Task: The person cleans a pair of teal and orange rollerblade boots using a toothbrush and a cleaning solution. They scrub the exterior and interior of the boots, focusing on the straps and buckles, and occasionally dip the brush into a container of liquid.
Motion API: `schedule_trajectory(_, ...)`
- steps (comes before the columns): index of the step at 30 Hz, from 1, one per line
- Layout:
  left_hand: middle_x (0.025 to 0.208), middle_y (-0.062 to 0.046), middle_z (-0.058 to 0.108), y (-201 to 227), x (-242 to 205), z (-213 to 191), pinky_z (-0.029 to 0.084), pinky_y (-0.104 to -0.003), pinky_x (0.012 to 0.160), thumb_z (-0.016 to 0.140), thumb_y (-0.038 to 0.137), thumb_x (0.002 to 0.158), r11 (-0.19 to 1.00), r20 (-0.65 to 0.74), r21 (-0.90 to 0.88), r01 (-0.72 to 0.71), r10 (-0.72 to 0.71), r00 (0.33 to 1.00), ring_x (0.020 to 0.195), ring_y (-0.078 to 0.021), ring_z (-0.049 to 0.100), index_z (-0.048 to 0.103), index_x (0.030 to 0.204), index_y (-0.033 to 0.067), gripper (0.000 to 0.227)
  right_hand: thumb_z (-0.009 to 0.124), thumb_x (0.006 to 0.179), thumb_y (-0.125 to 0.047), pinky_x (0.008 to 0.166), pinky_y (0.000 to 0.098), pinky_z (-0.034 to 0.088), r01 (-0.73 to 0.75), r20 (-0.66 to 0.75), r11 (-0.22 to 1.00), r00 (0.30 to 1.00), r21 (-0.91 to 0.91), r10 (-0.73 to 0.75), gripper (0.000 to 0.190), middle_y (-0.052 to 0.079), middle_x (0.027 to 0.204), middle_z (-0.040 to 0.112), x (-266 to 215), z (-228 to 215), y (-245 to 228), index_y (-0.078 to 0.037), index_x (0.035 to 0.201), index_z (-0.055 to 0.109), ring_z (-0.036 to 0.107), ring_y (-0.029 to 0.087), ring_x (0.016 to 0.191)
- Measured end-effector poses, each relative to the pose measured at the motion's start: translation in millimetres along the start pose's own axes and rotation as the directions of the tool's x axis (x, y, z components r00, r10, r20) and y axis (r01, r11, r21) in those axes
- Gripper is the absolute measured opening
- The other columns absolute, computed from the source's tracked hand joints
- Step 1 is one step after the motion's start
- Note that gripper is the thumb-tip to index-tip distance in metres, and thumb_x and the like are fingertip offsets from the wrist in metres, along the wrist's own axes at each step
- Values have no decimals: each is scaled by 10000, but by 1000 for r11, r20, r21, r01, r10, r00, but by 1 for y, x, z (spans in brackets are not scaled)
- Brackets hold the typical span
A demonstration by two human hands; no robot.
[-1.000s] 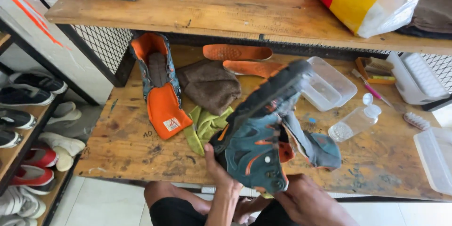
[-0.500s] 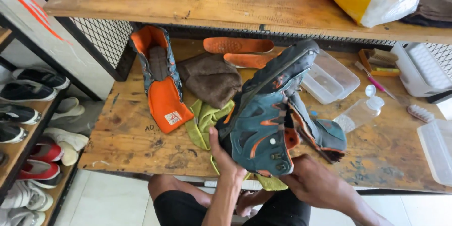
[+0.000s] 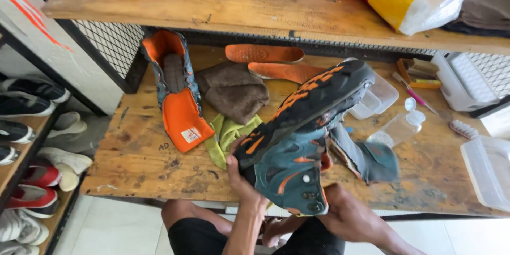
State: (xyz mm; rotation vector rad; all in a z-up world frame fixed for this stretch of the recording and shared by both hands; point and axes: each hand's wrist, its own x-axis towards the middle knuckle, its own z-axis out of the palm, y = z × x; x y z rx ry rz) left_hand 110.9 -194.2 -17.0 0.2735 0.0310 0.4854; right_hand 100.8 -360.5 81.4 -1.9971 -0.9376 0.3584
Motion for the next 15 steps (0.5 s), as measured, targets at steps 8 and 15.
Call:
schedule_trajectory(8,1393,-275,600,17,-4,10,445,-567,1088,504,546,864,969,-365,-110,223,-248,897,1256,-448,566,553,1406,-32,794,472,1012,-159,836,275,551,211,111,946,976,-245,-189,375,-50,1073,857,-2,-20,-83,-206,969,842,793,192,1002)
schedule_trajectory(15,1281,-297,675,12,-10,40,547,-580,950,534,578,812,932,-384,0,363,-335,860,1147,-463,646,606,1335,-51,821,644,783,-250,614,594,588,2,33,514,998,-858,51,463,149,1045,670,-31,25,43,-301,1243,620,682,489,818)
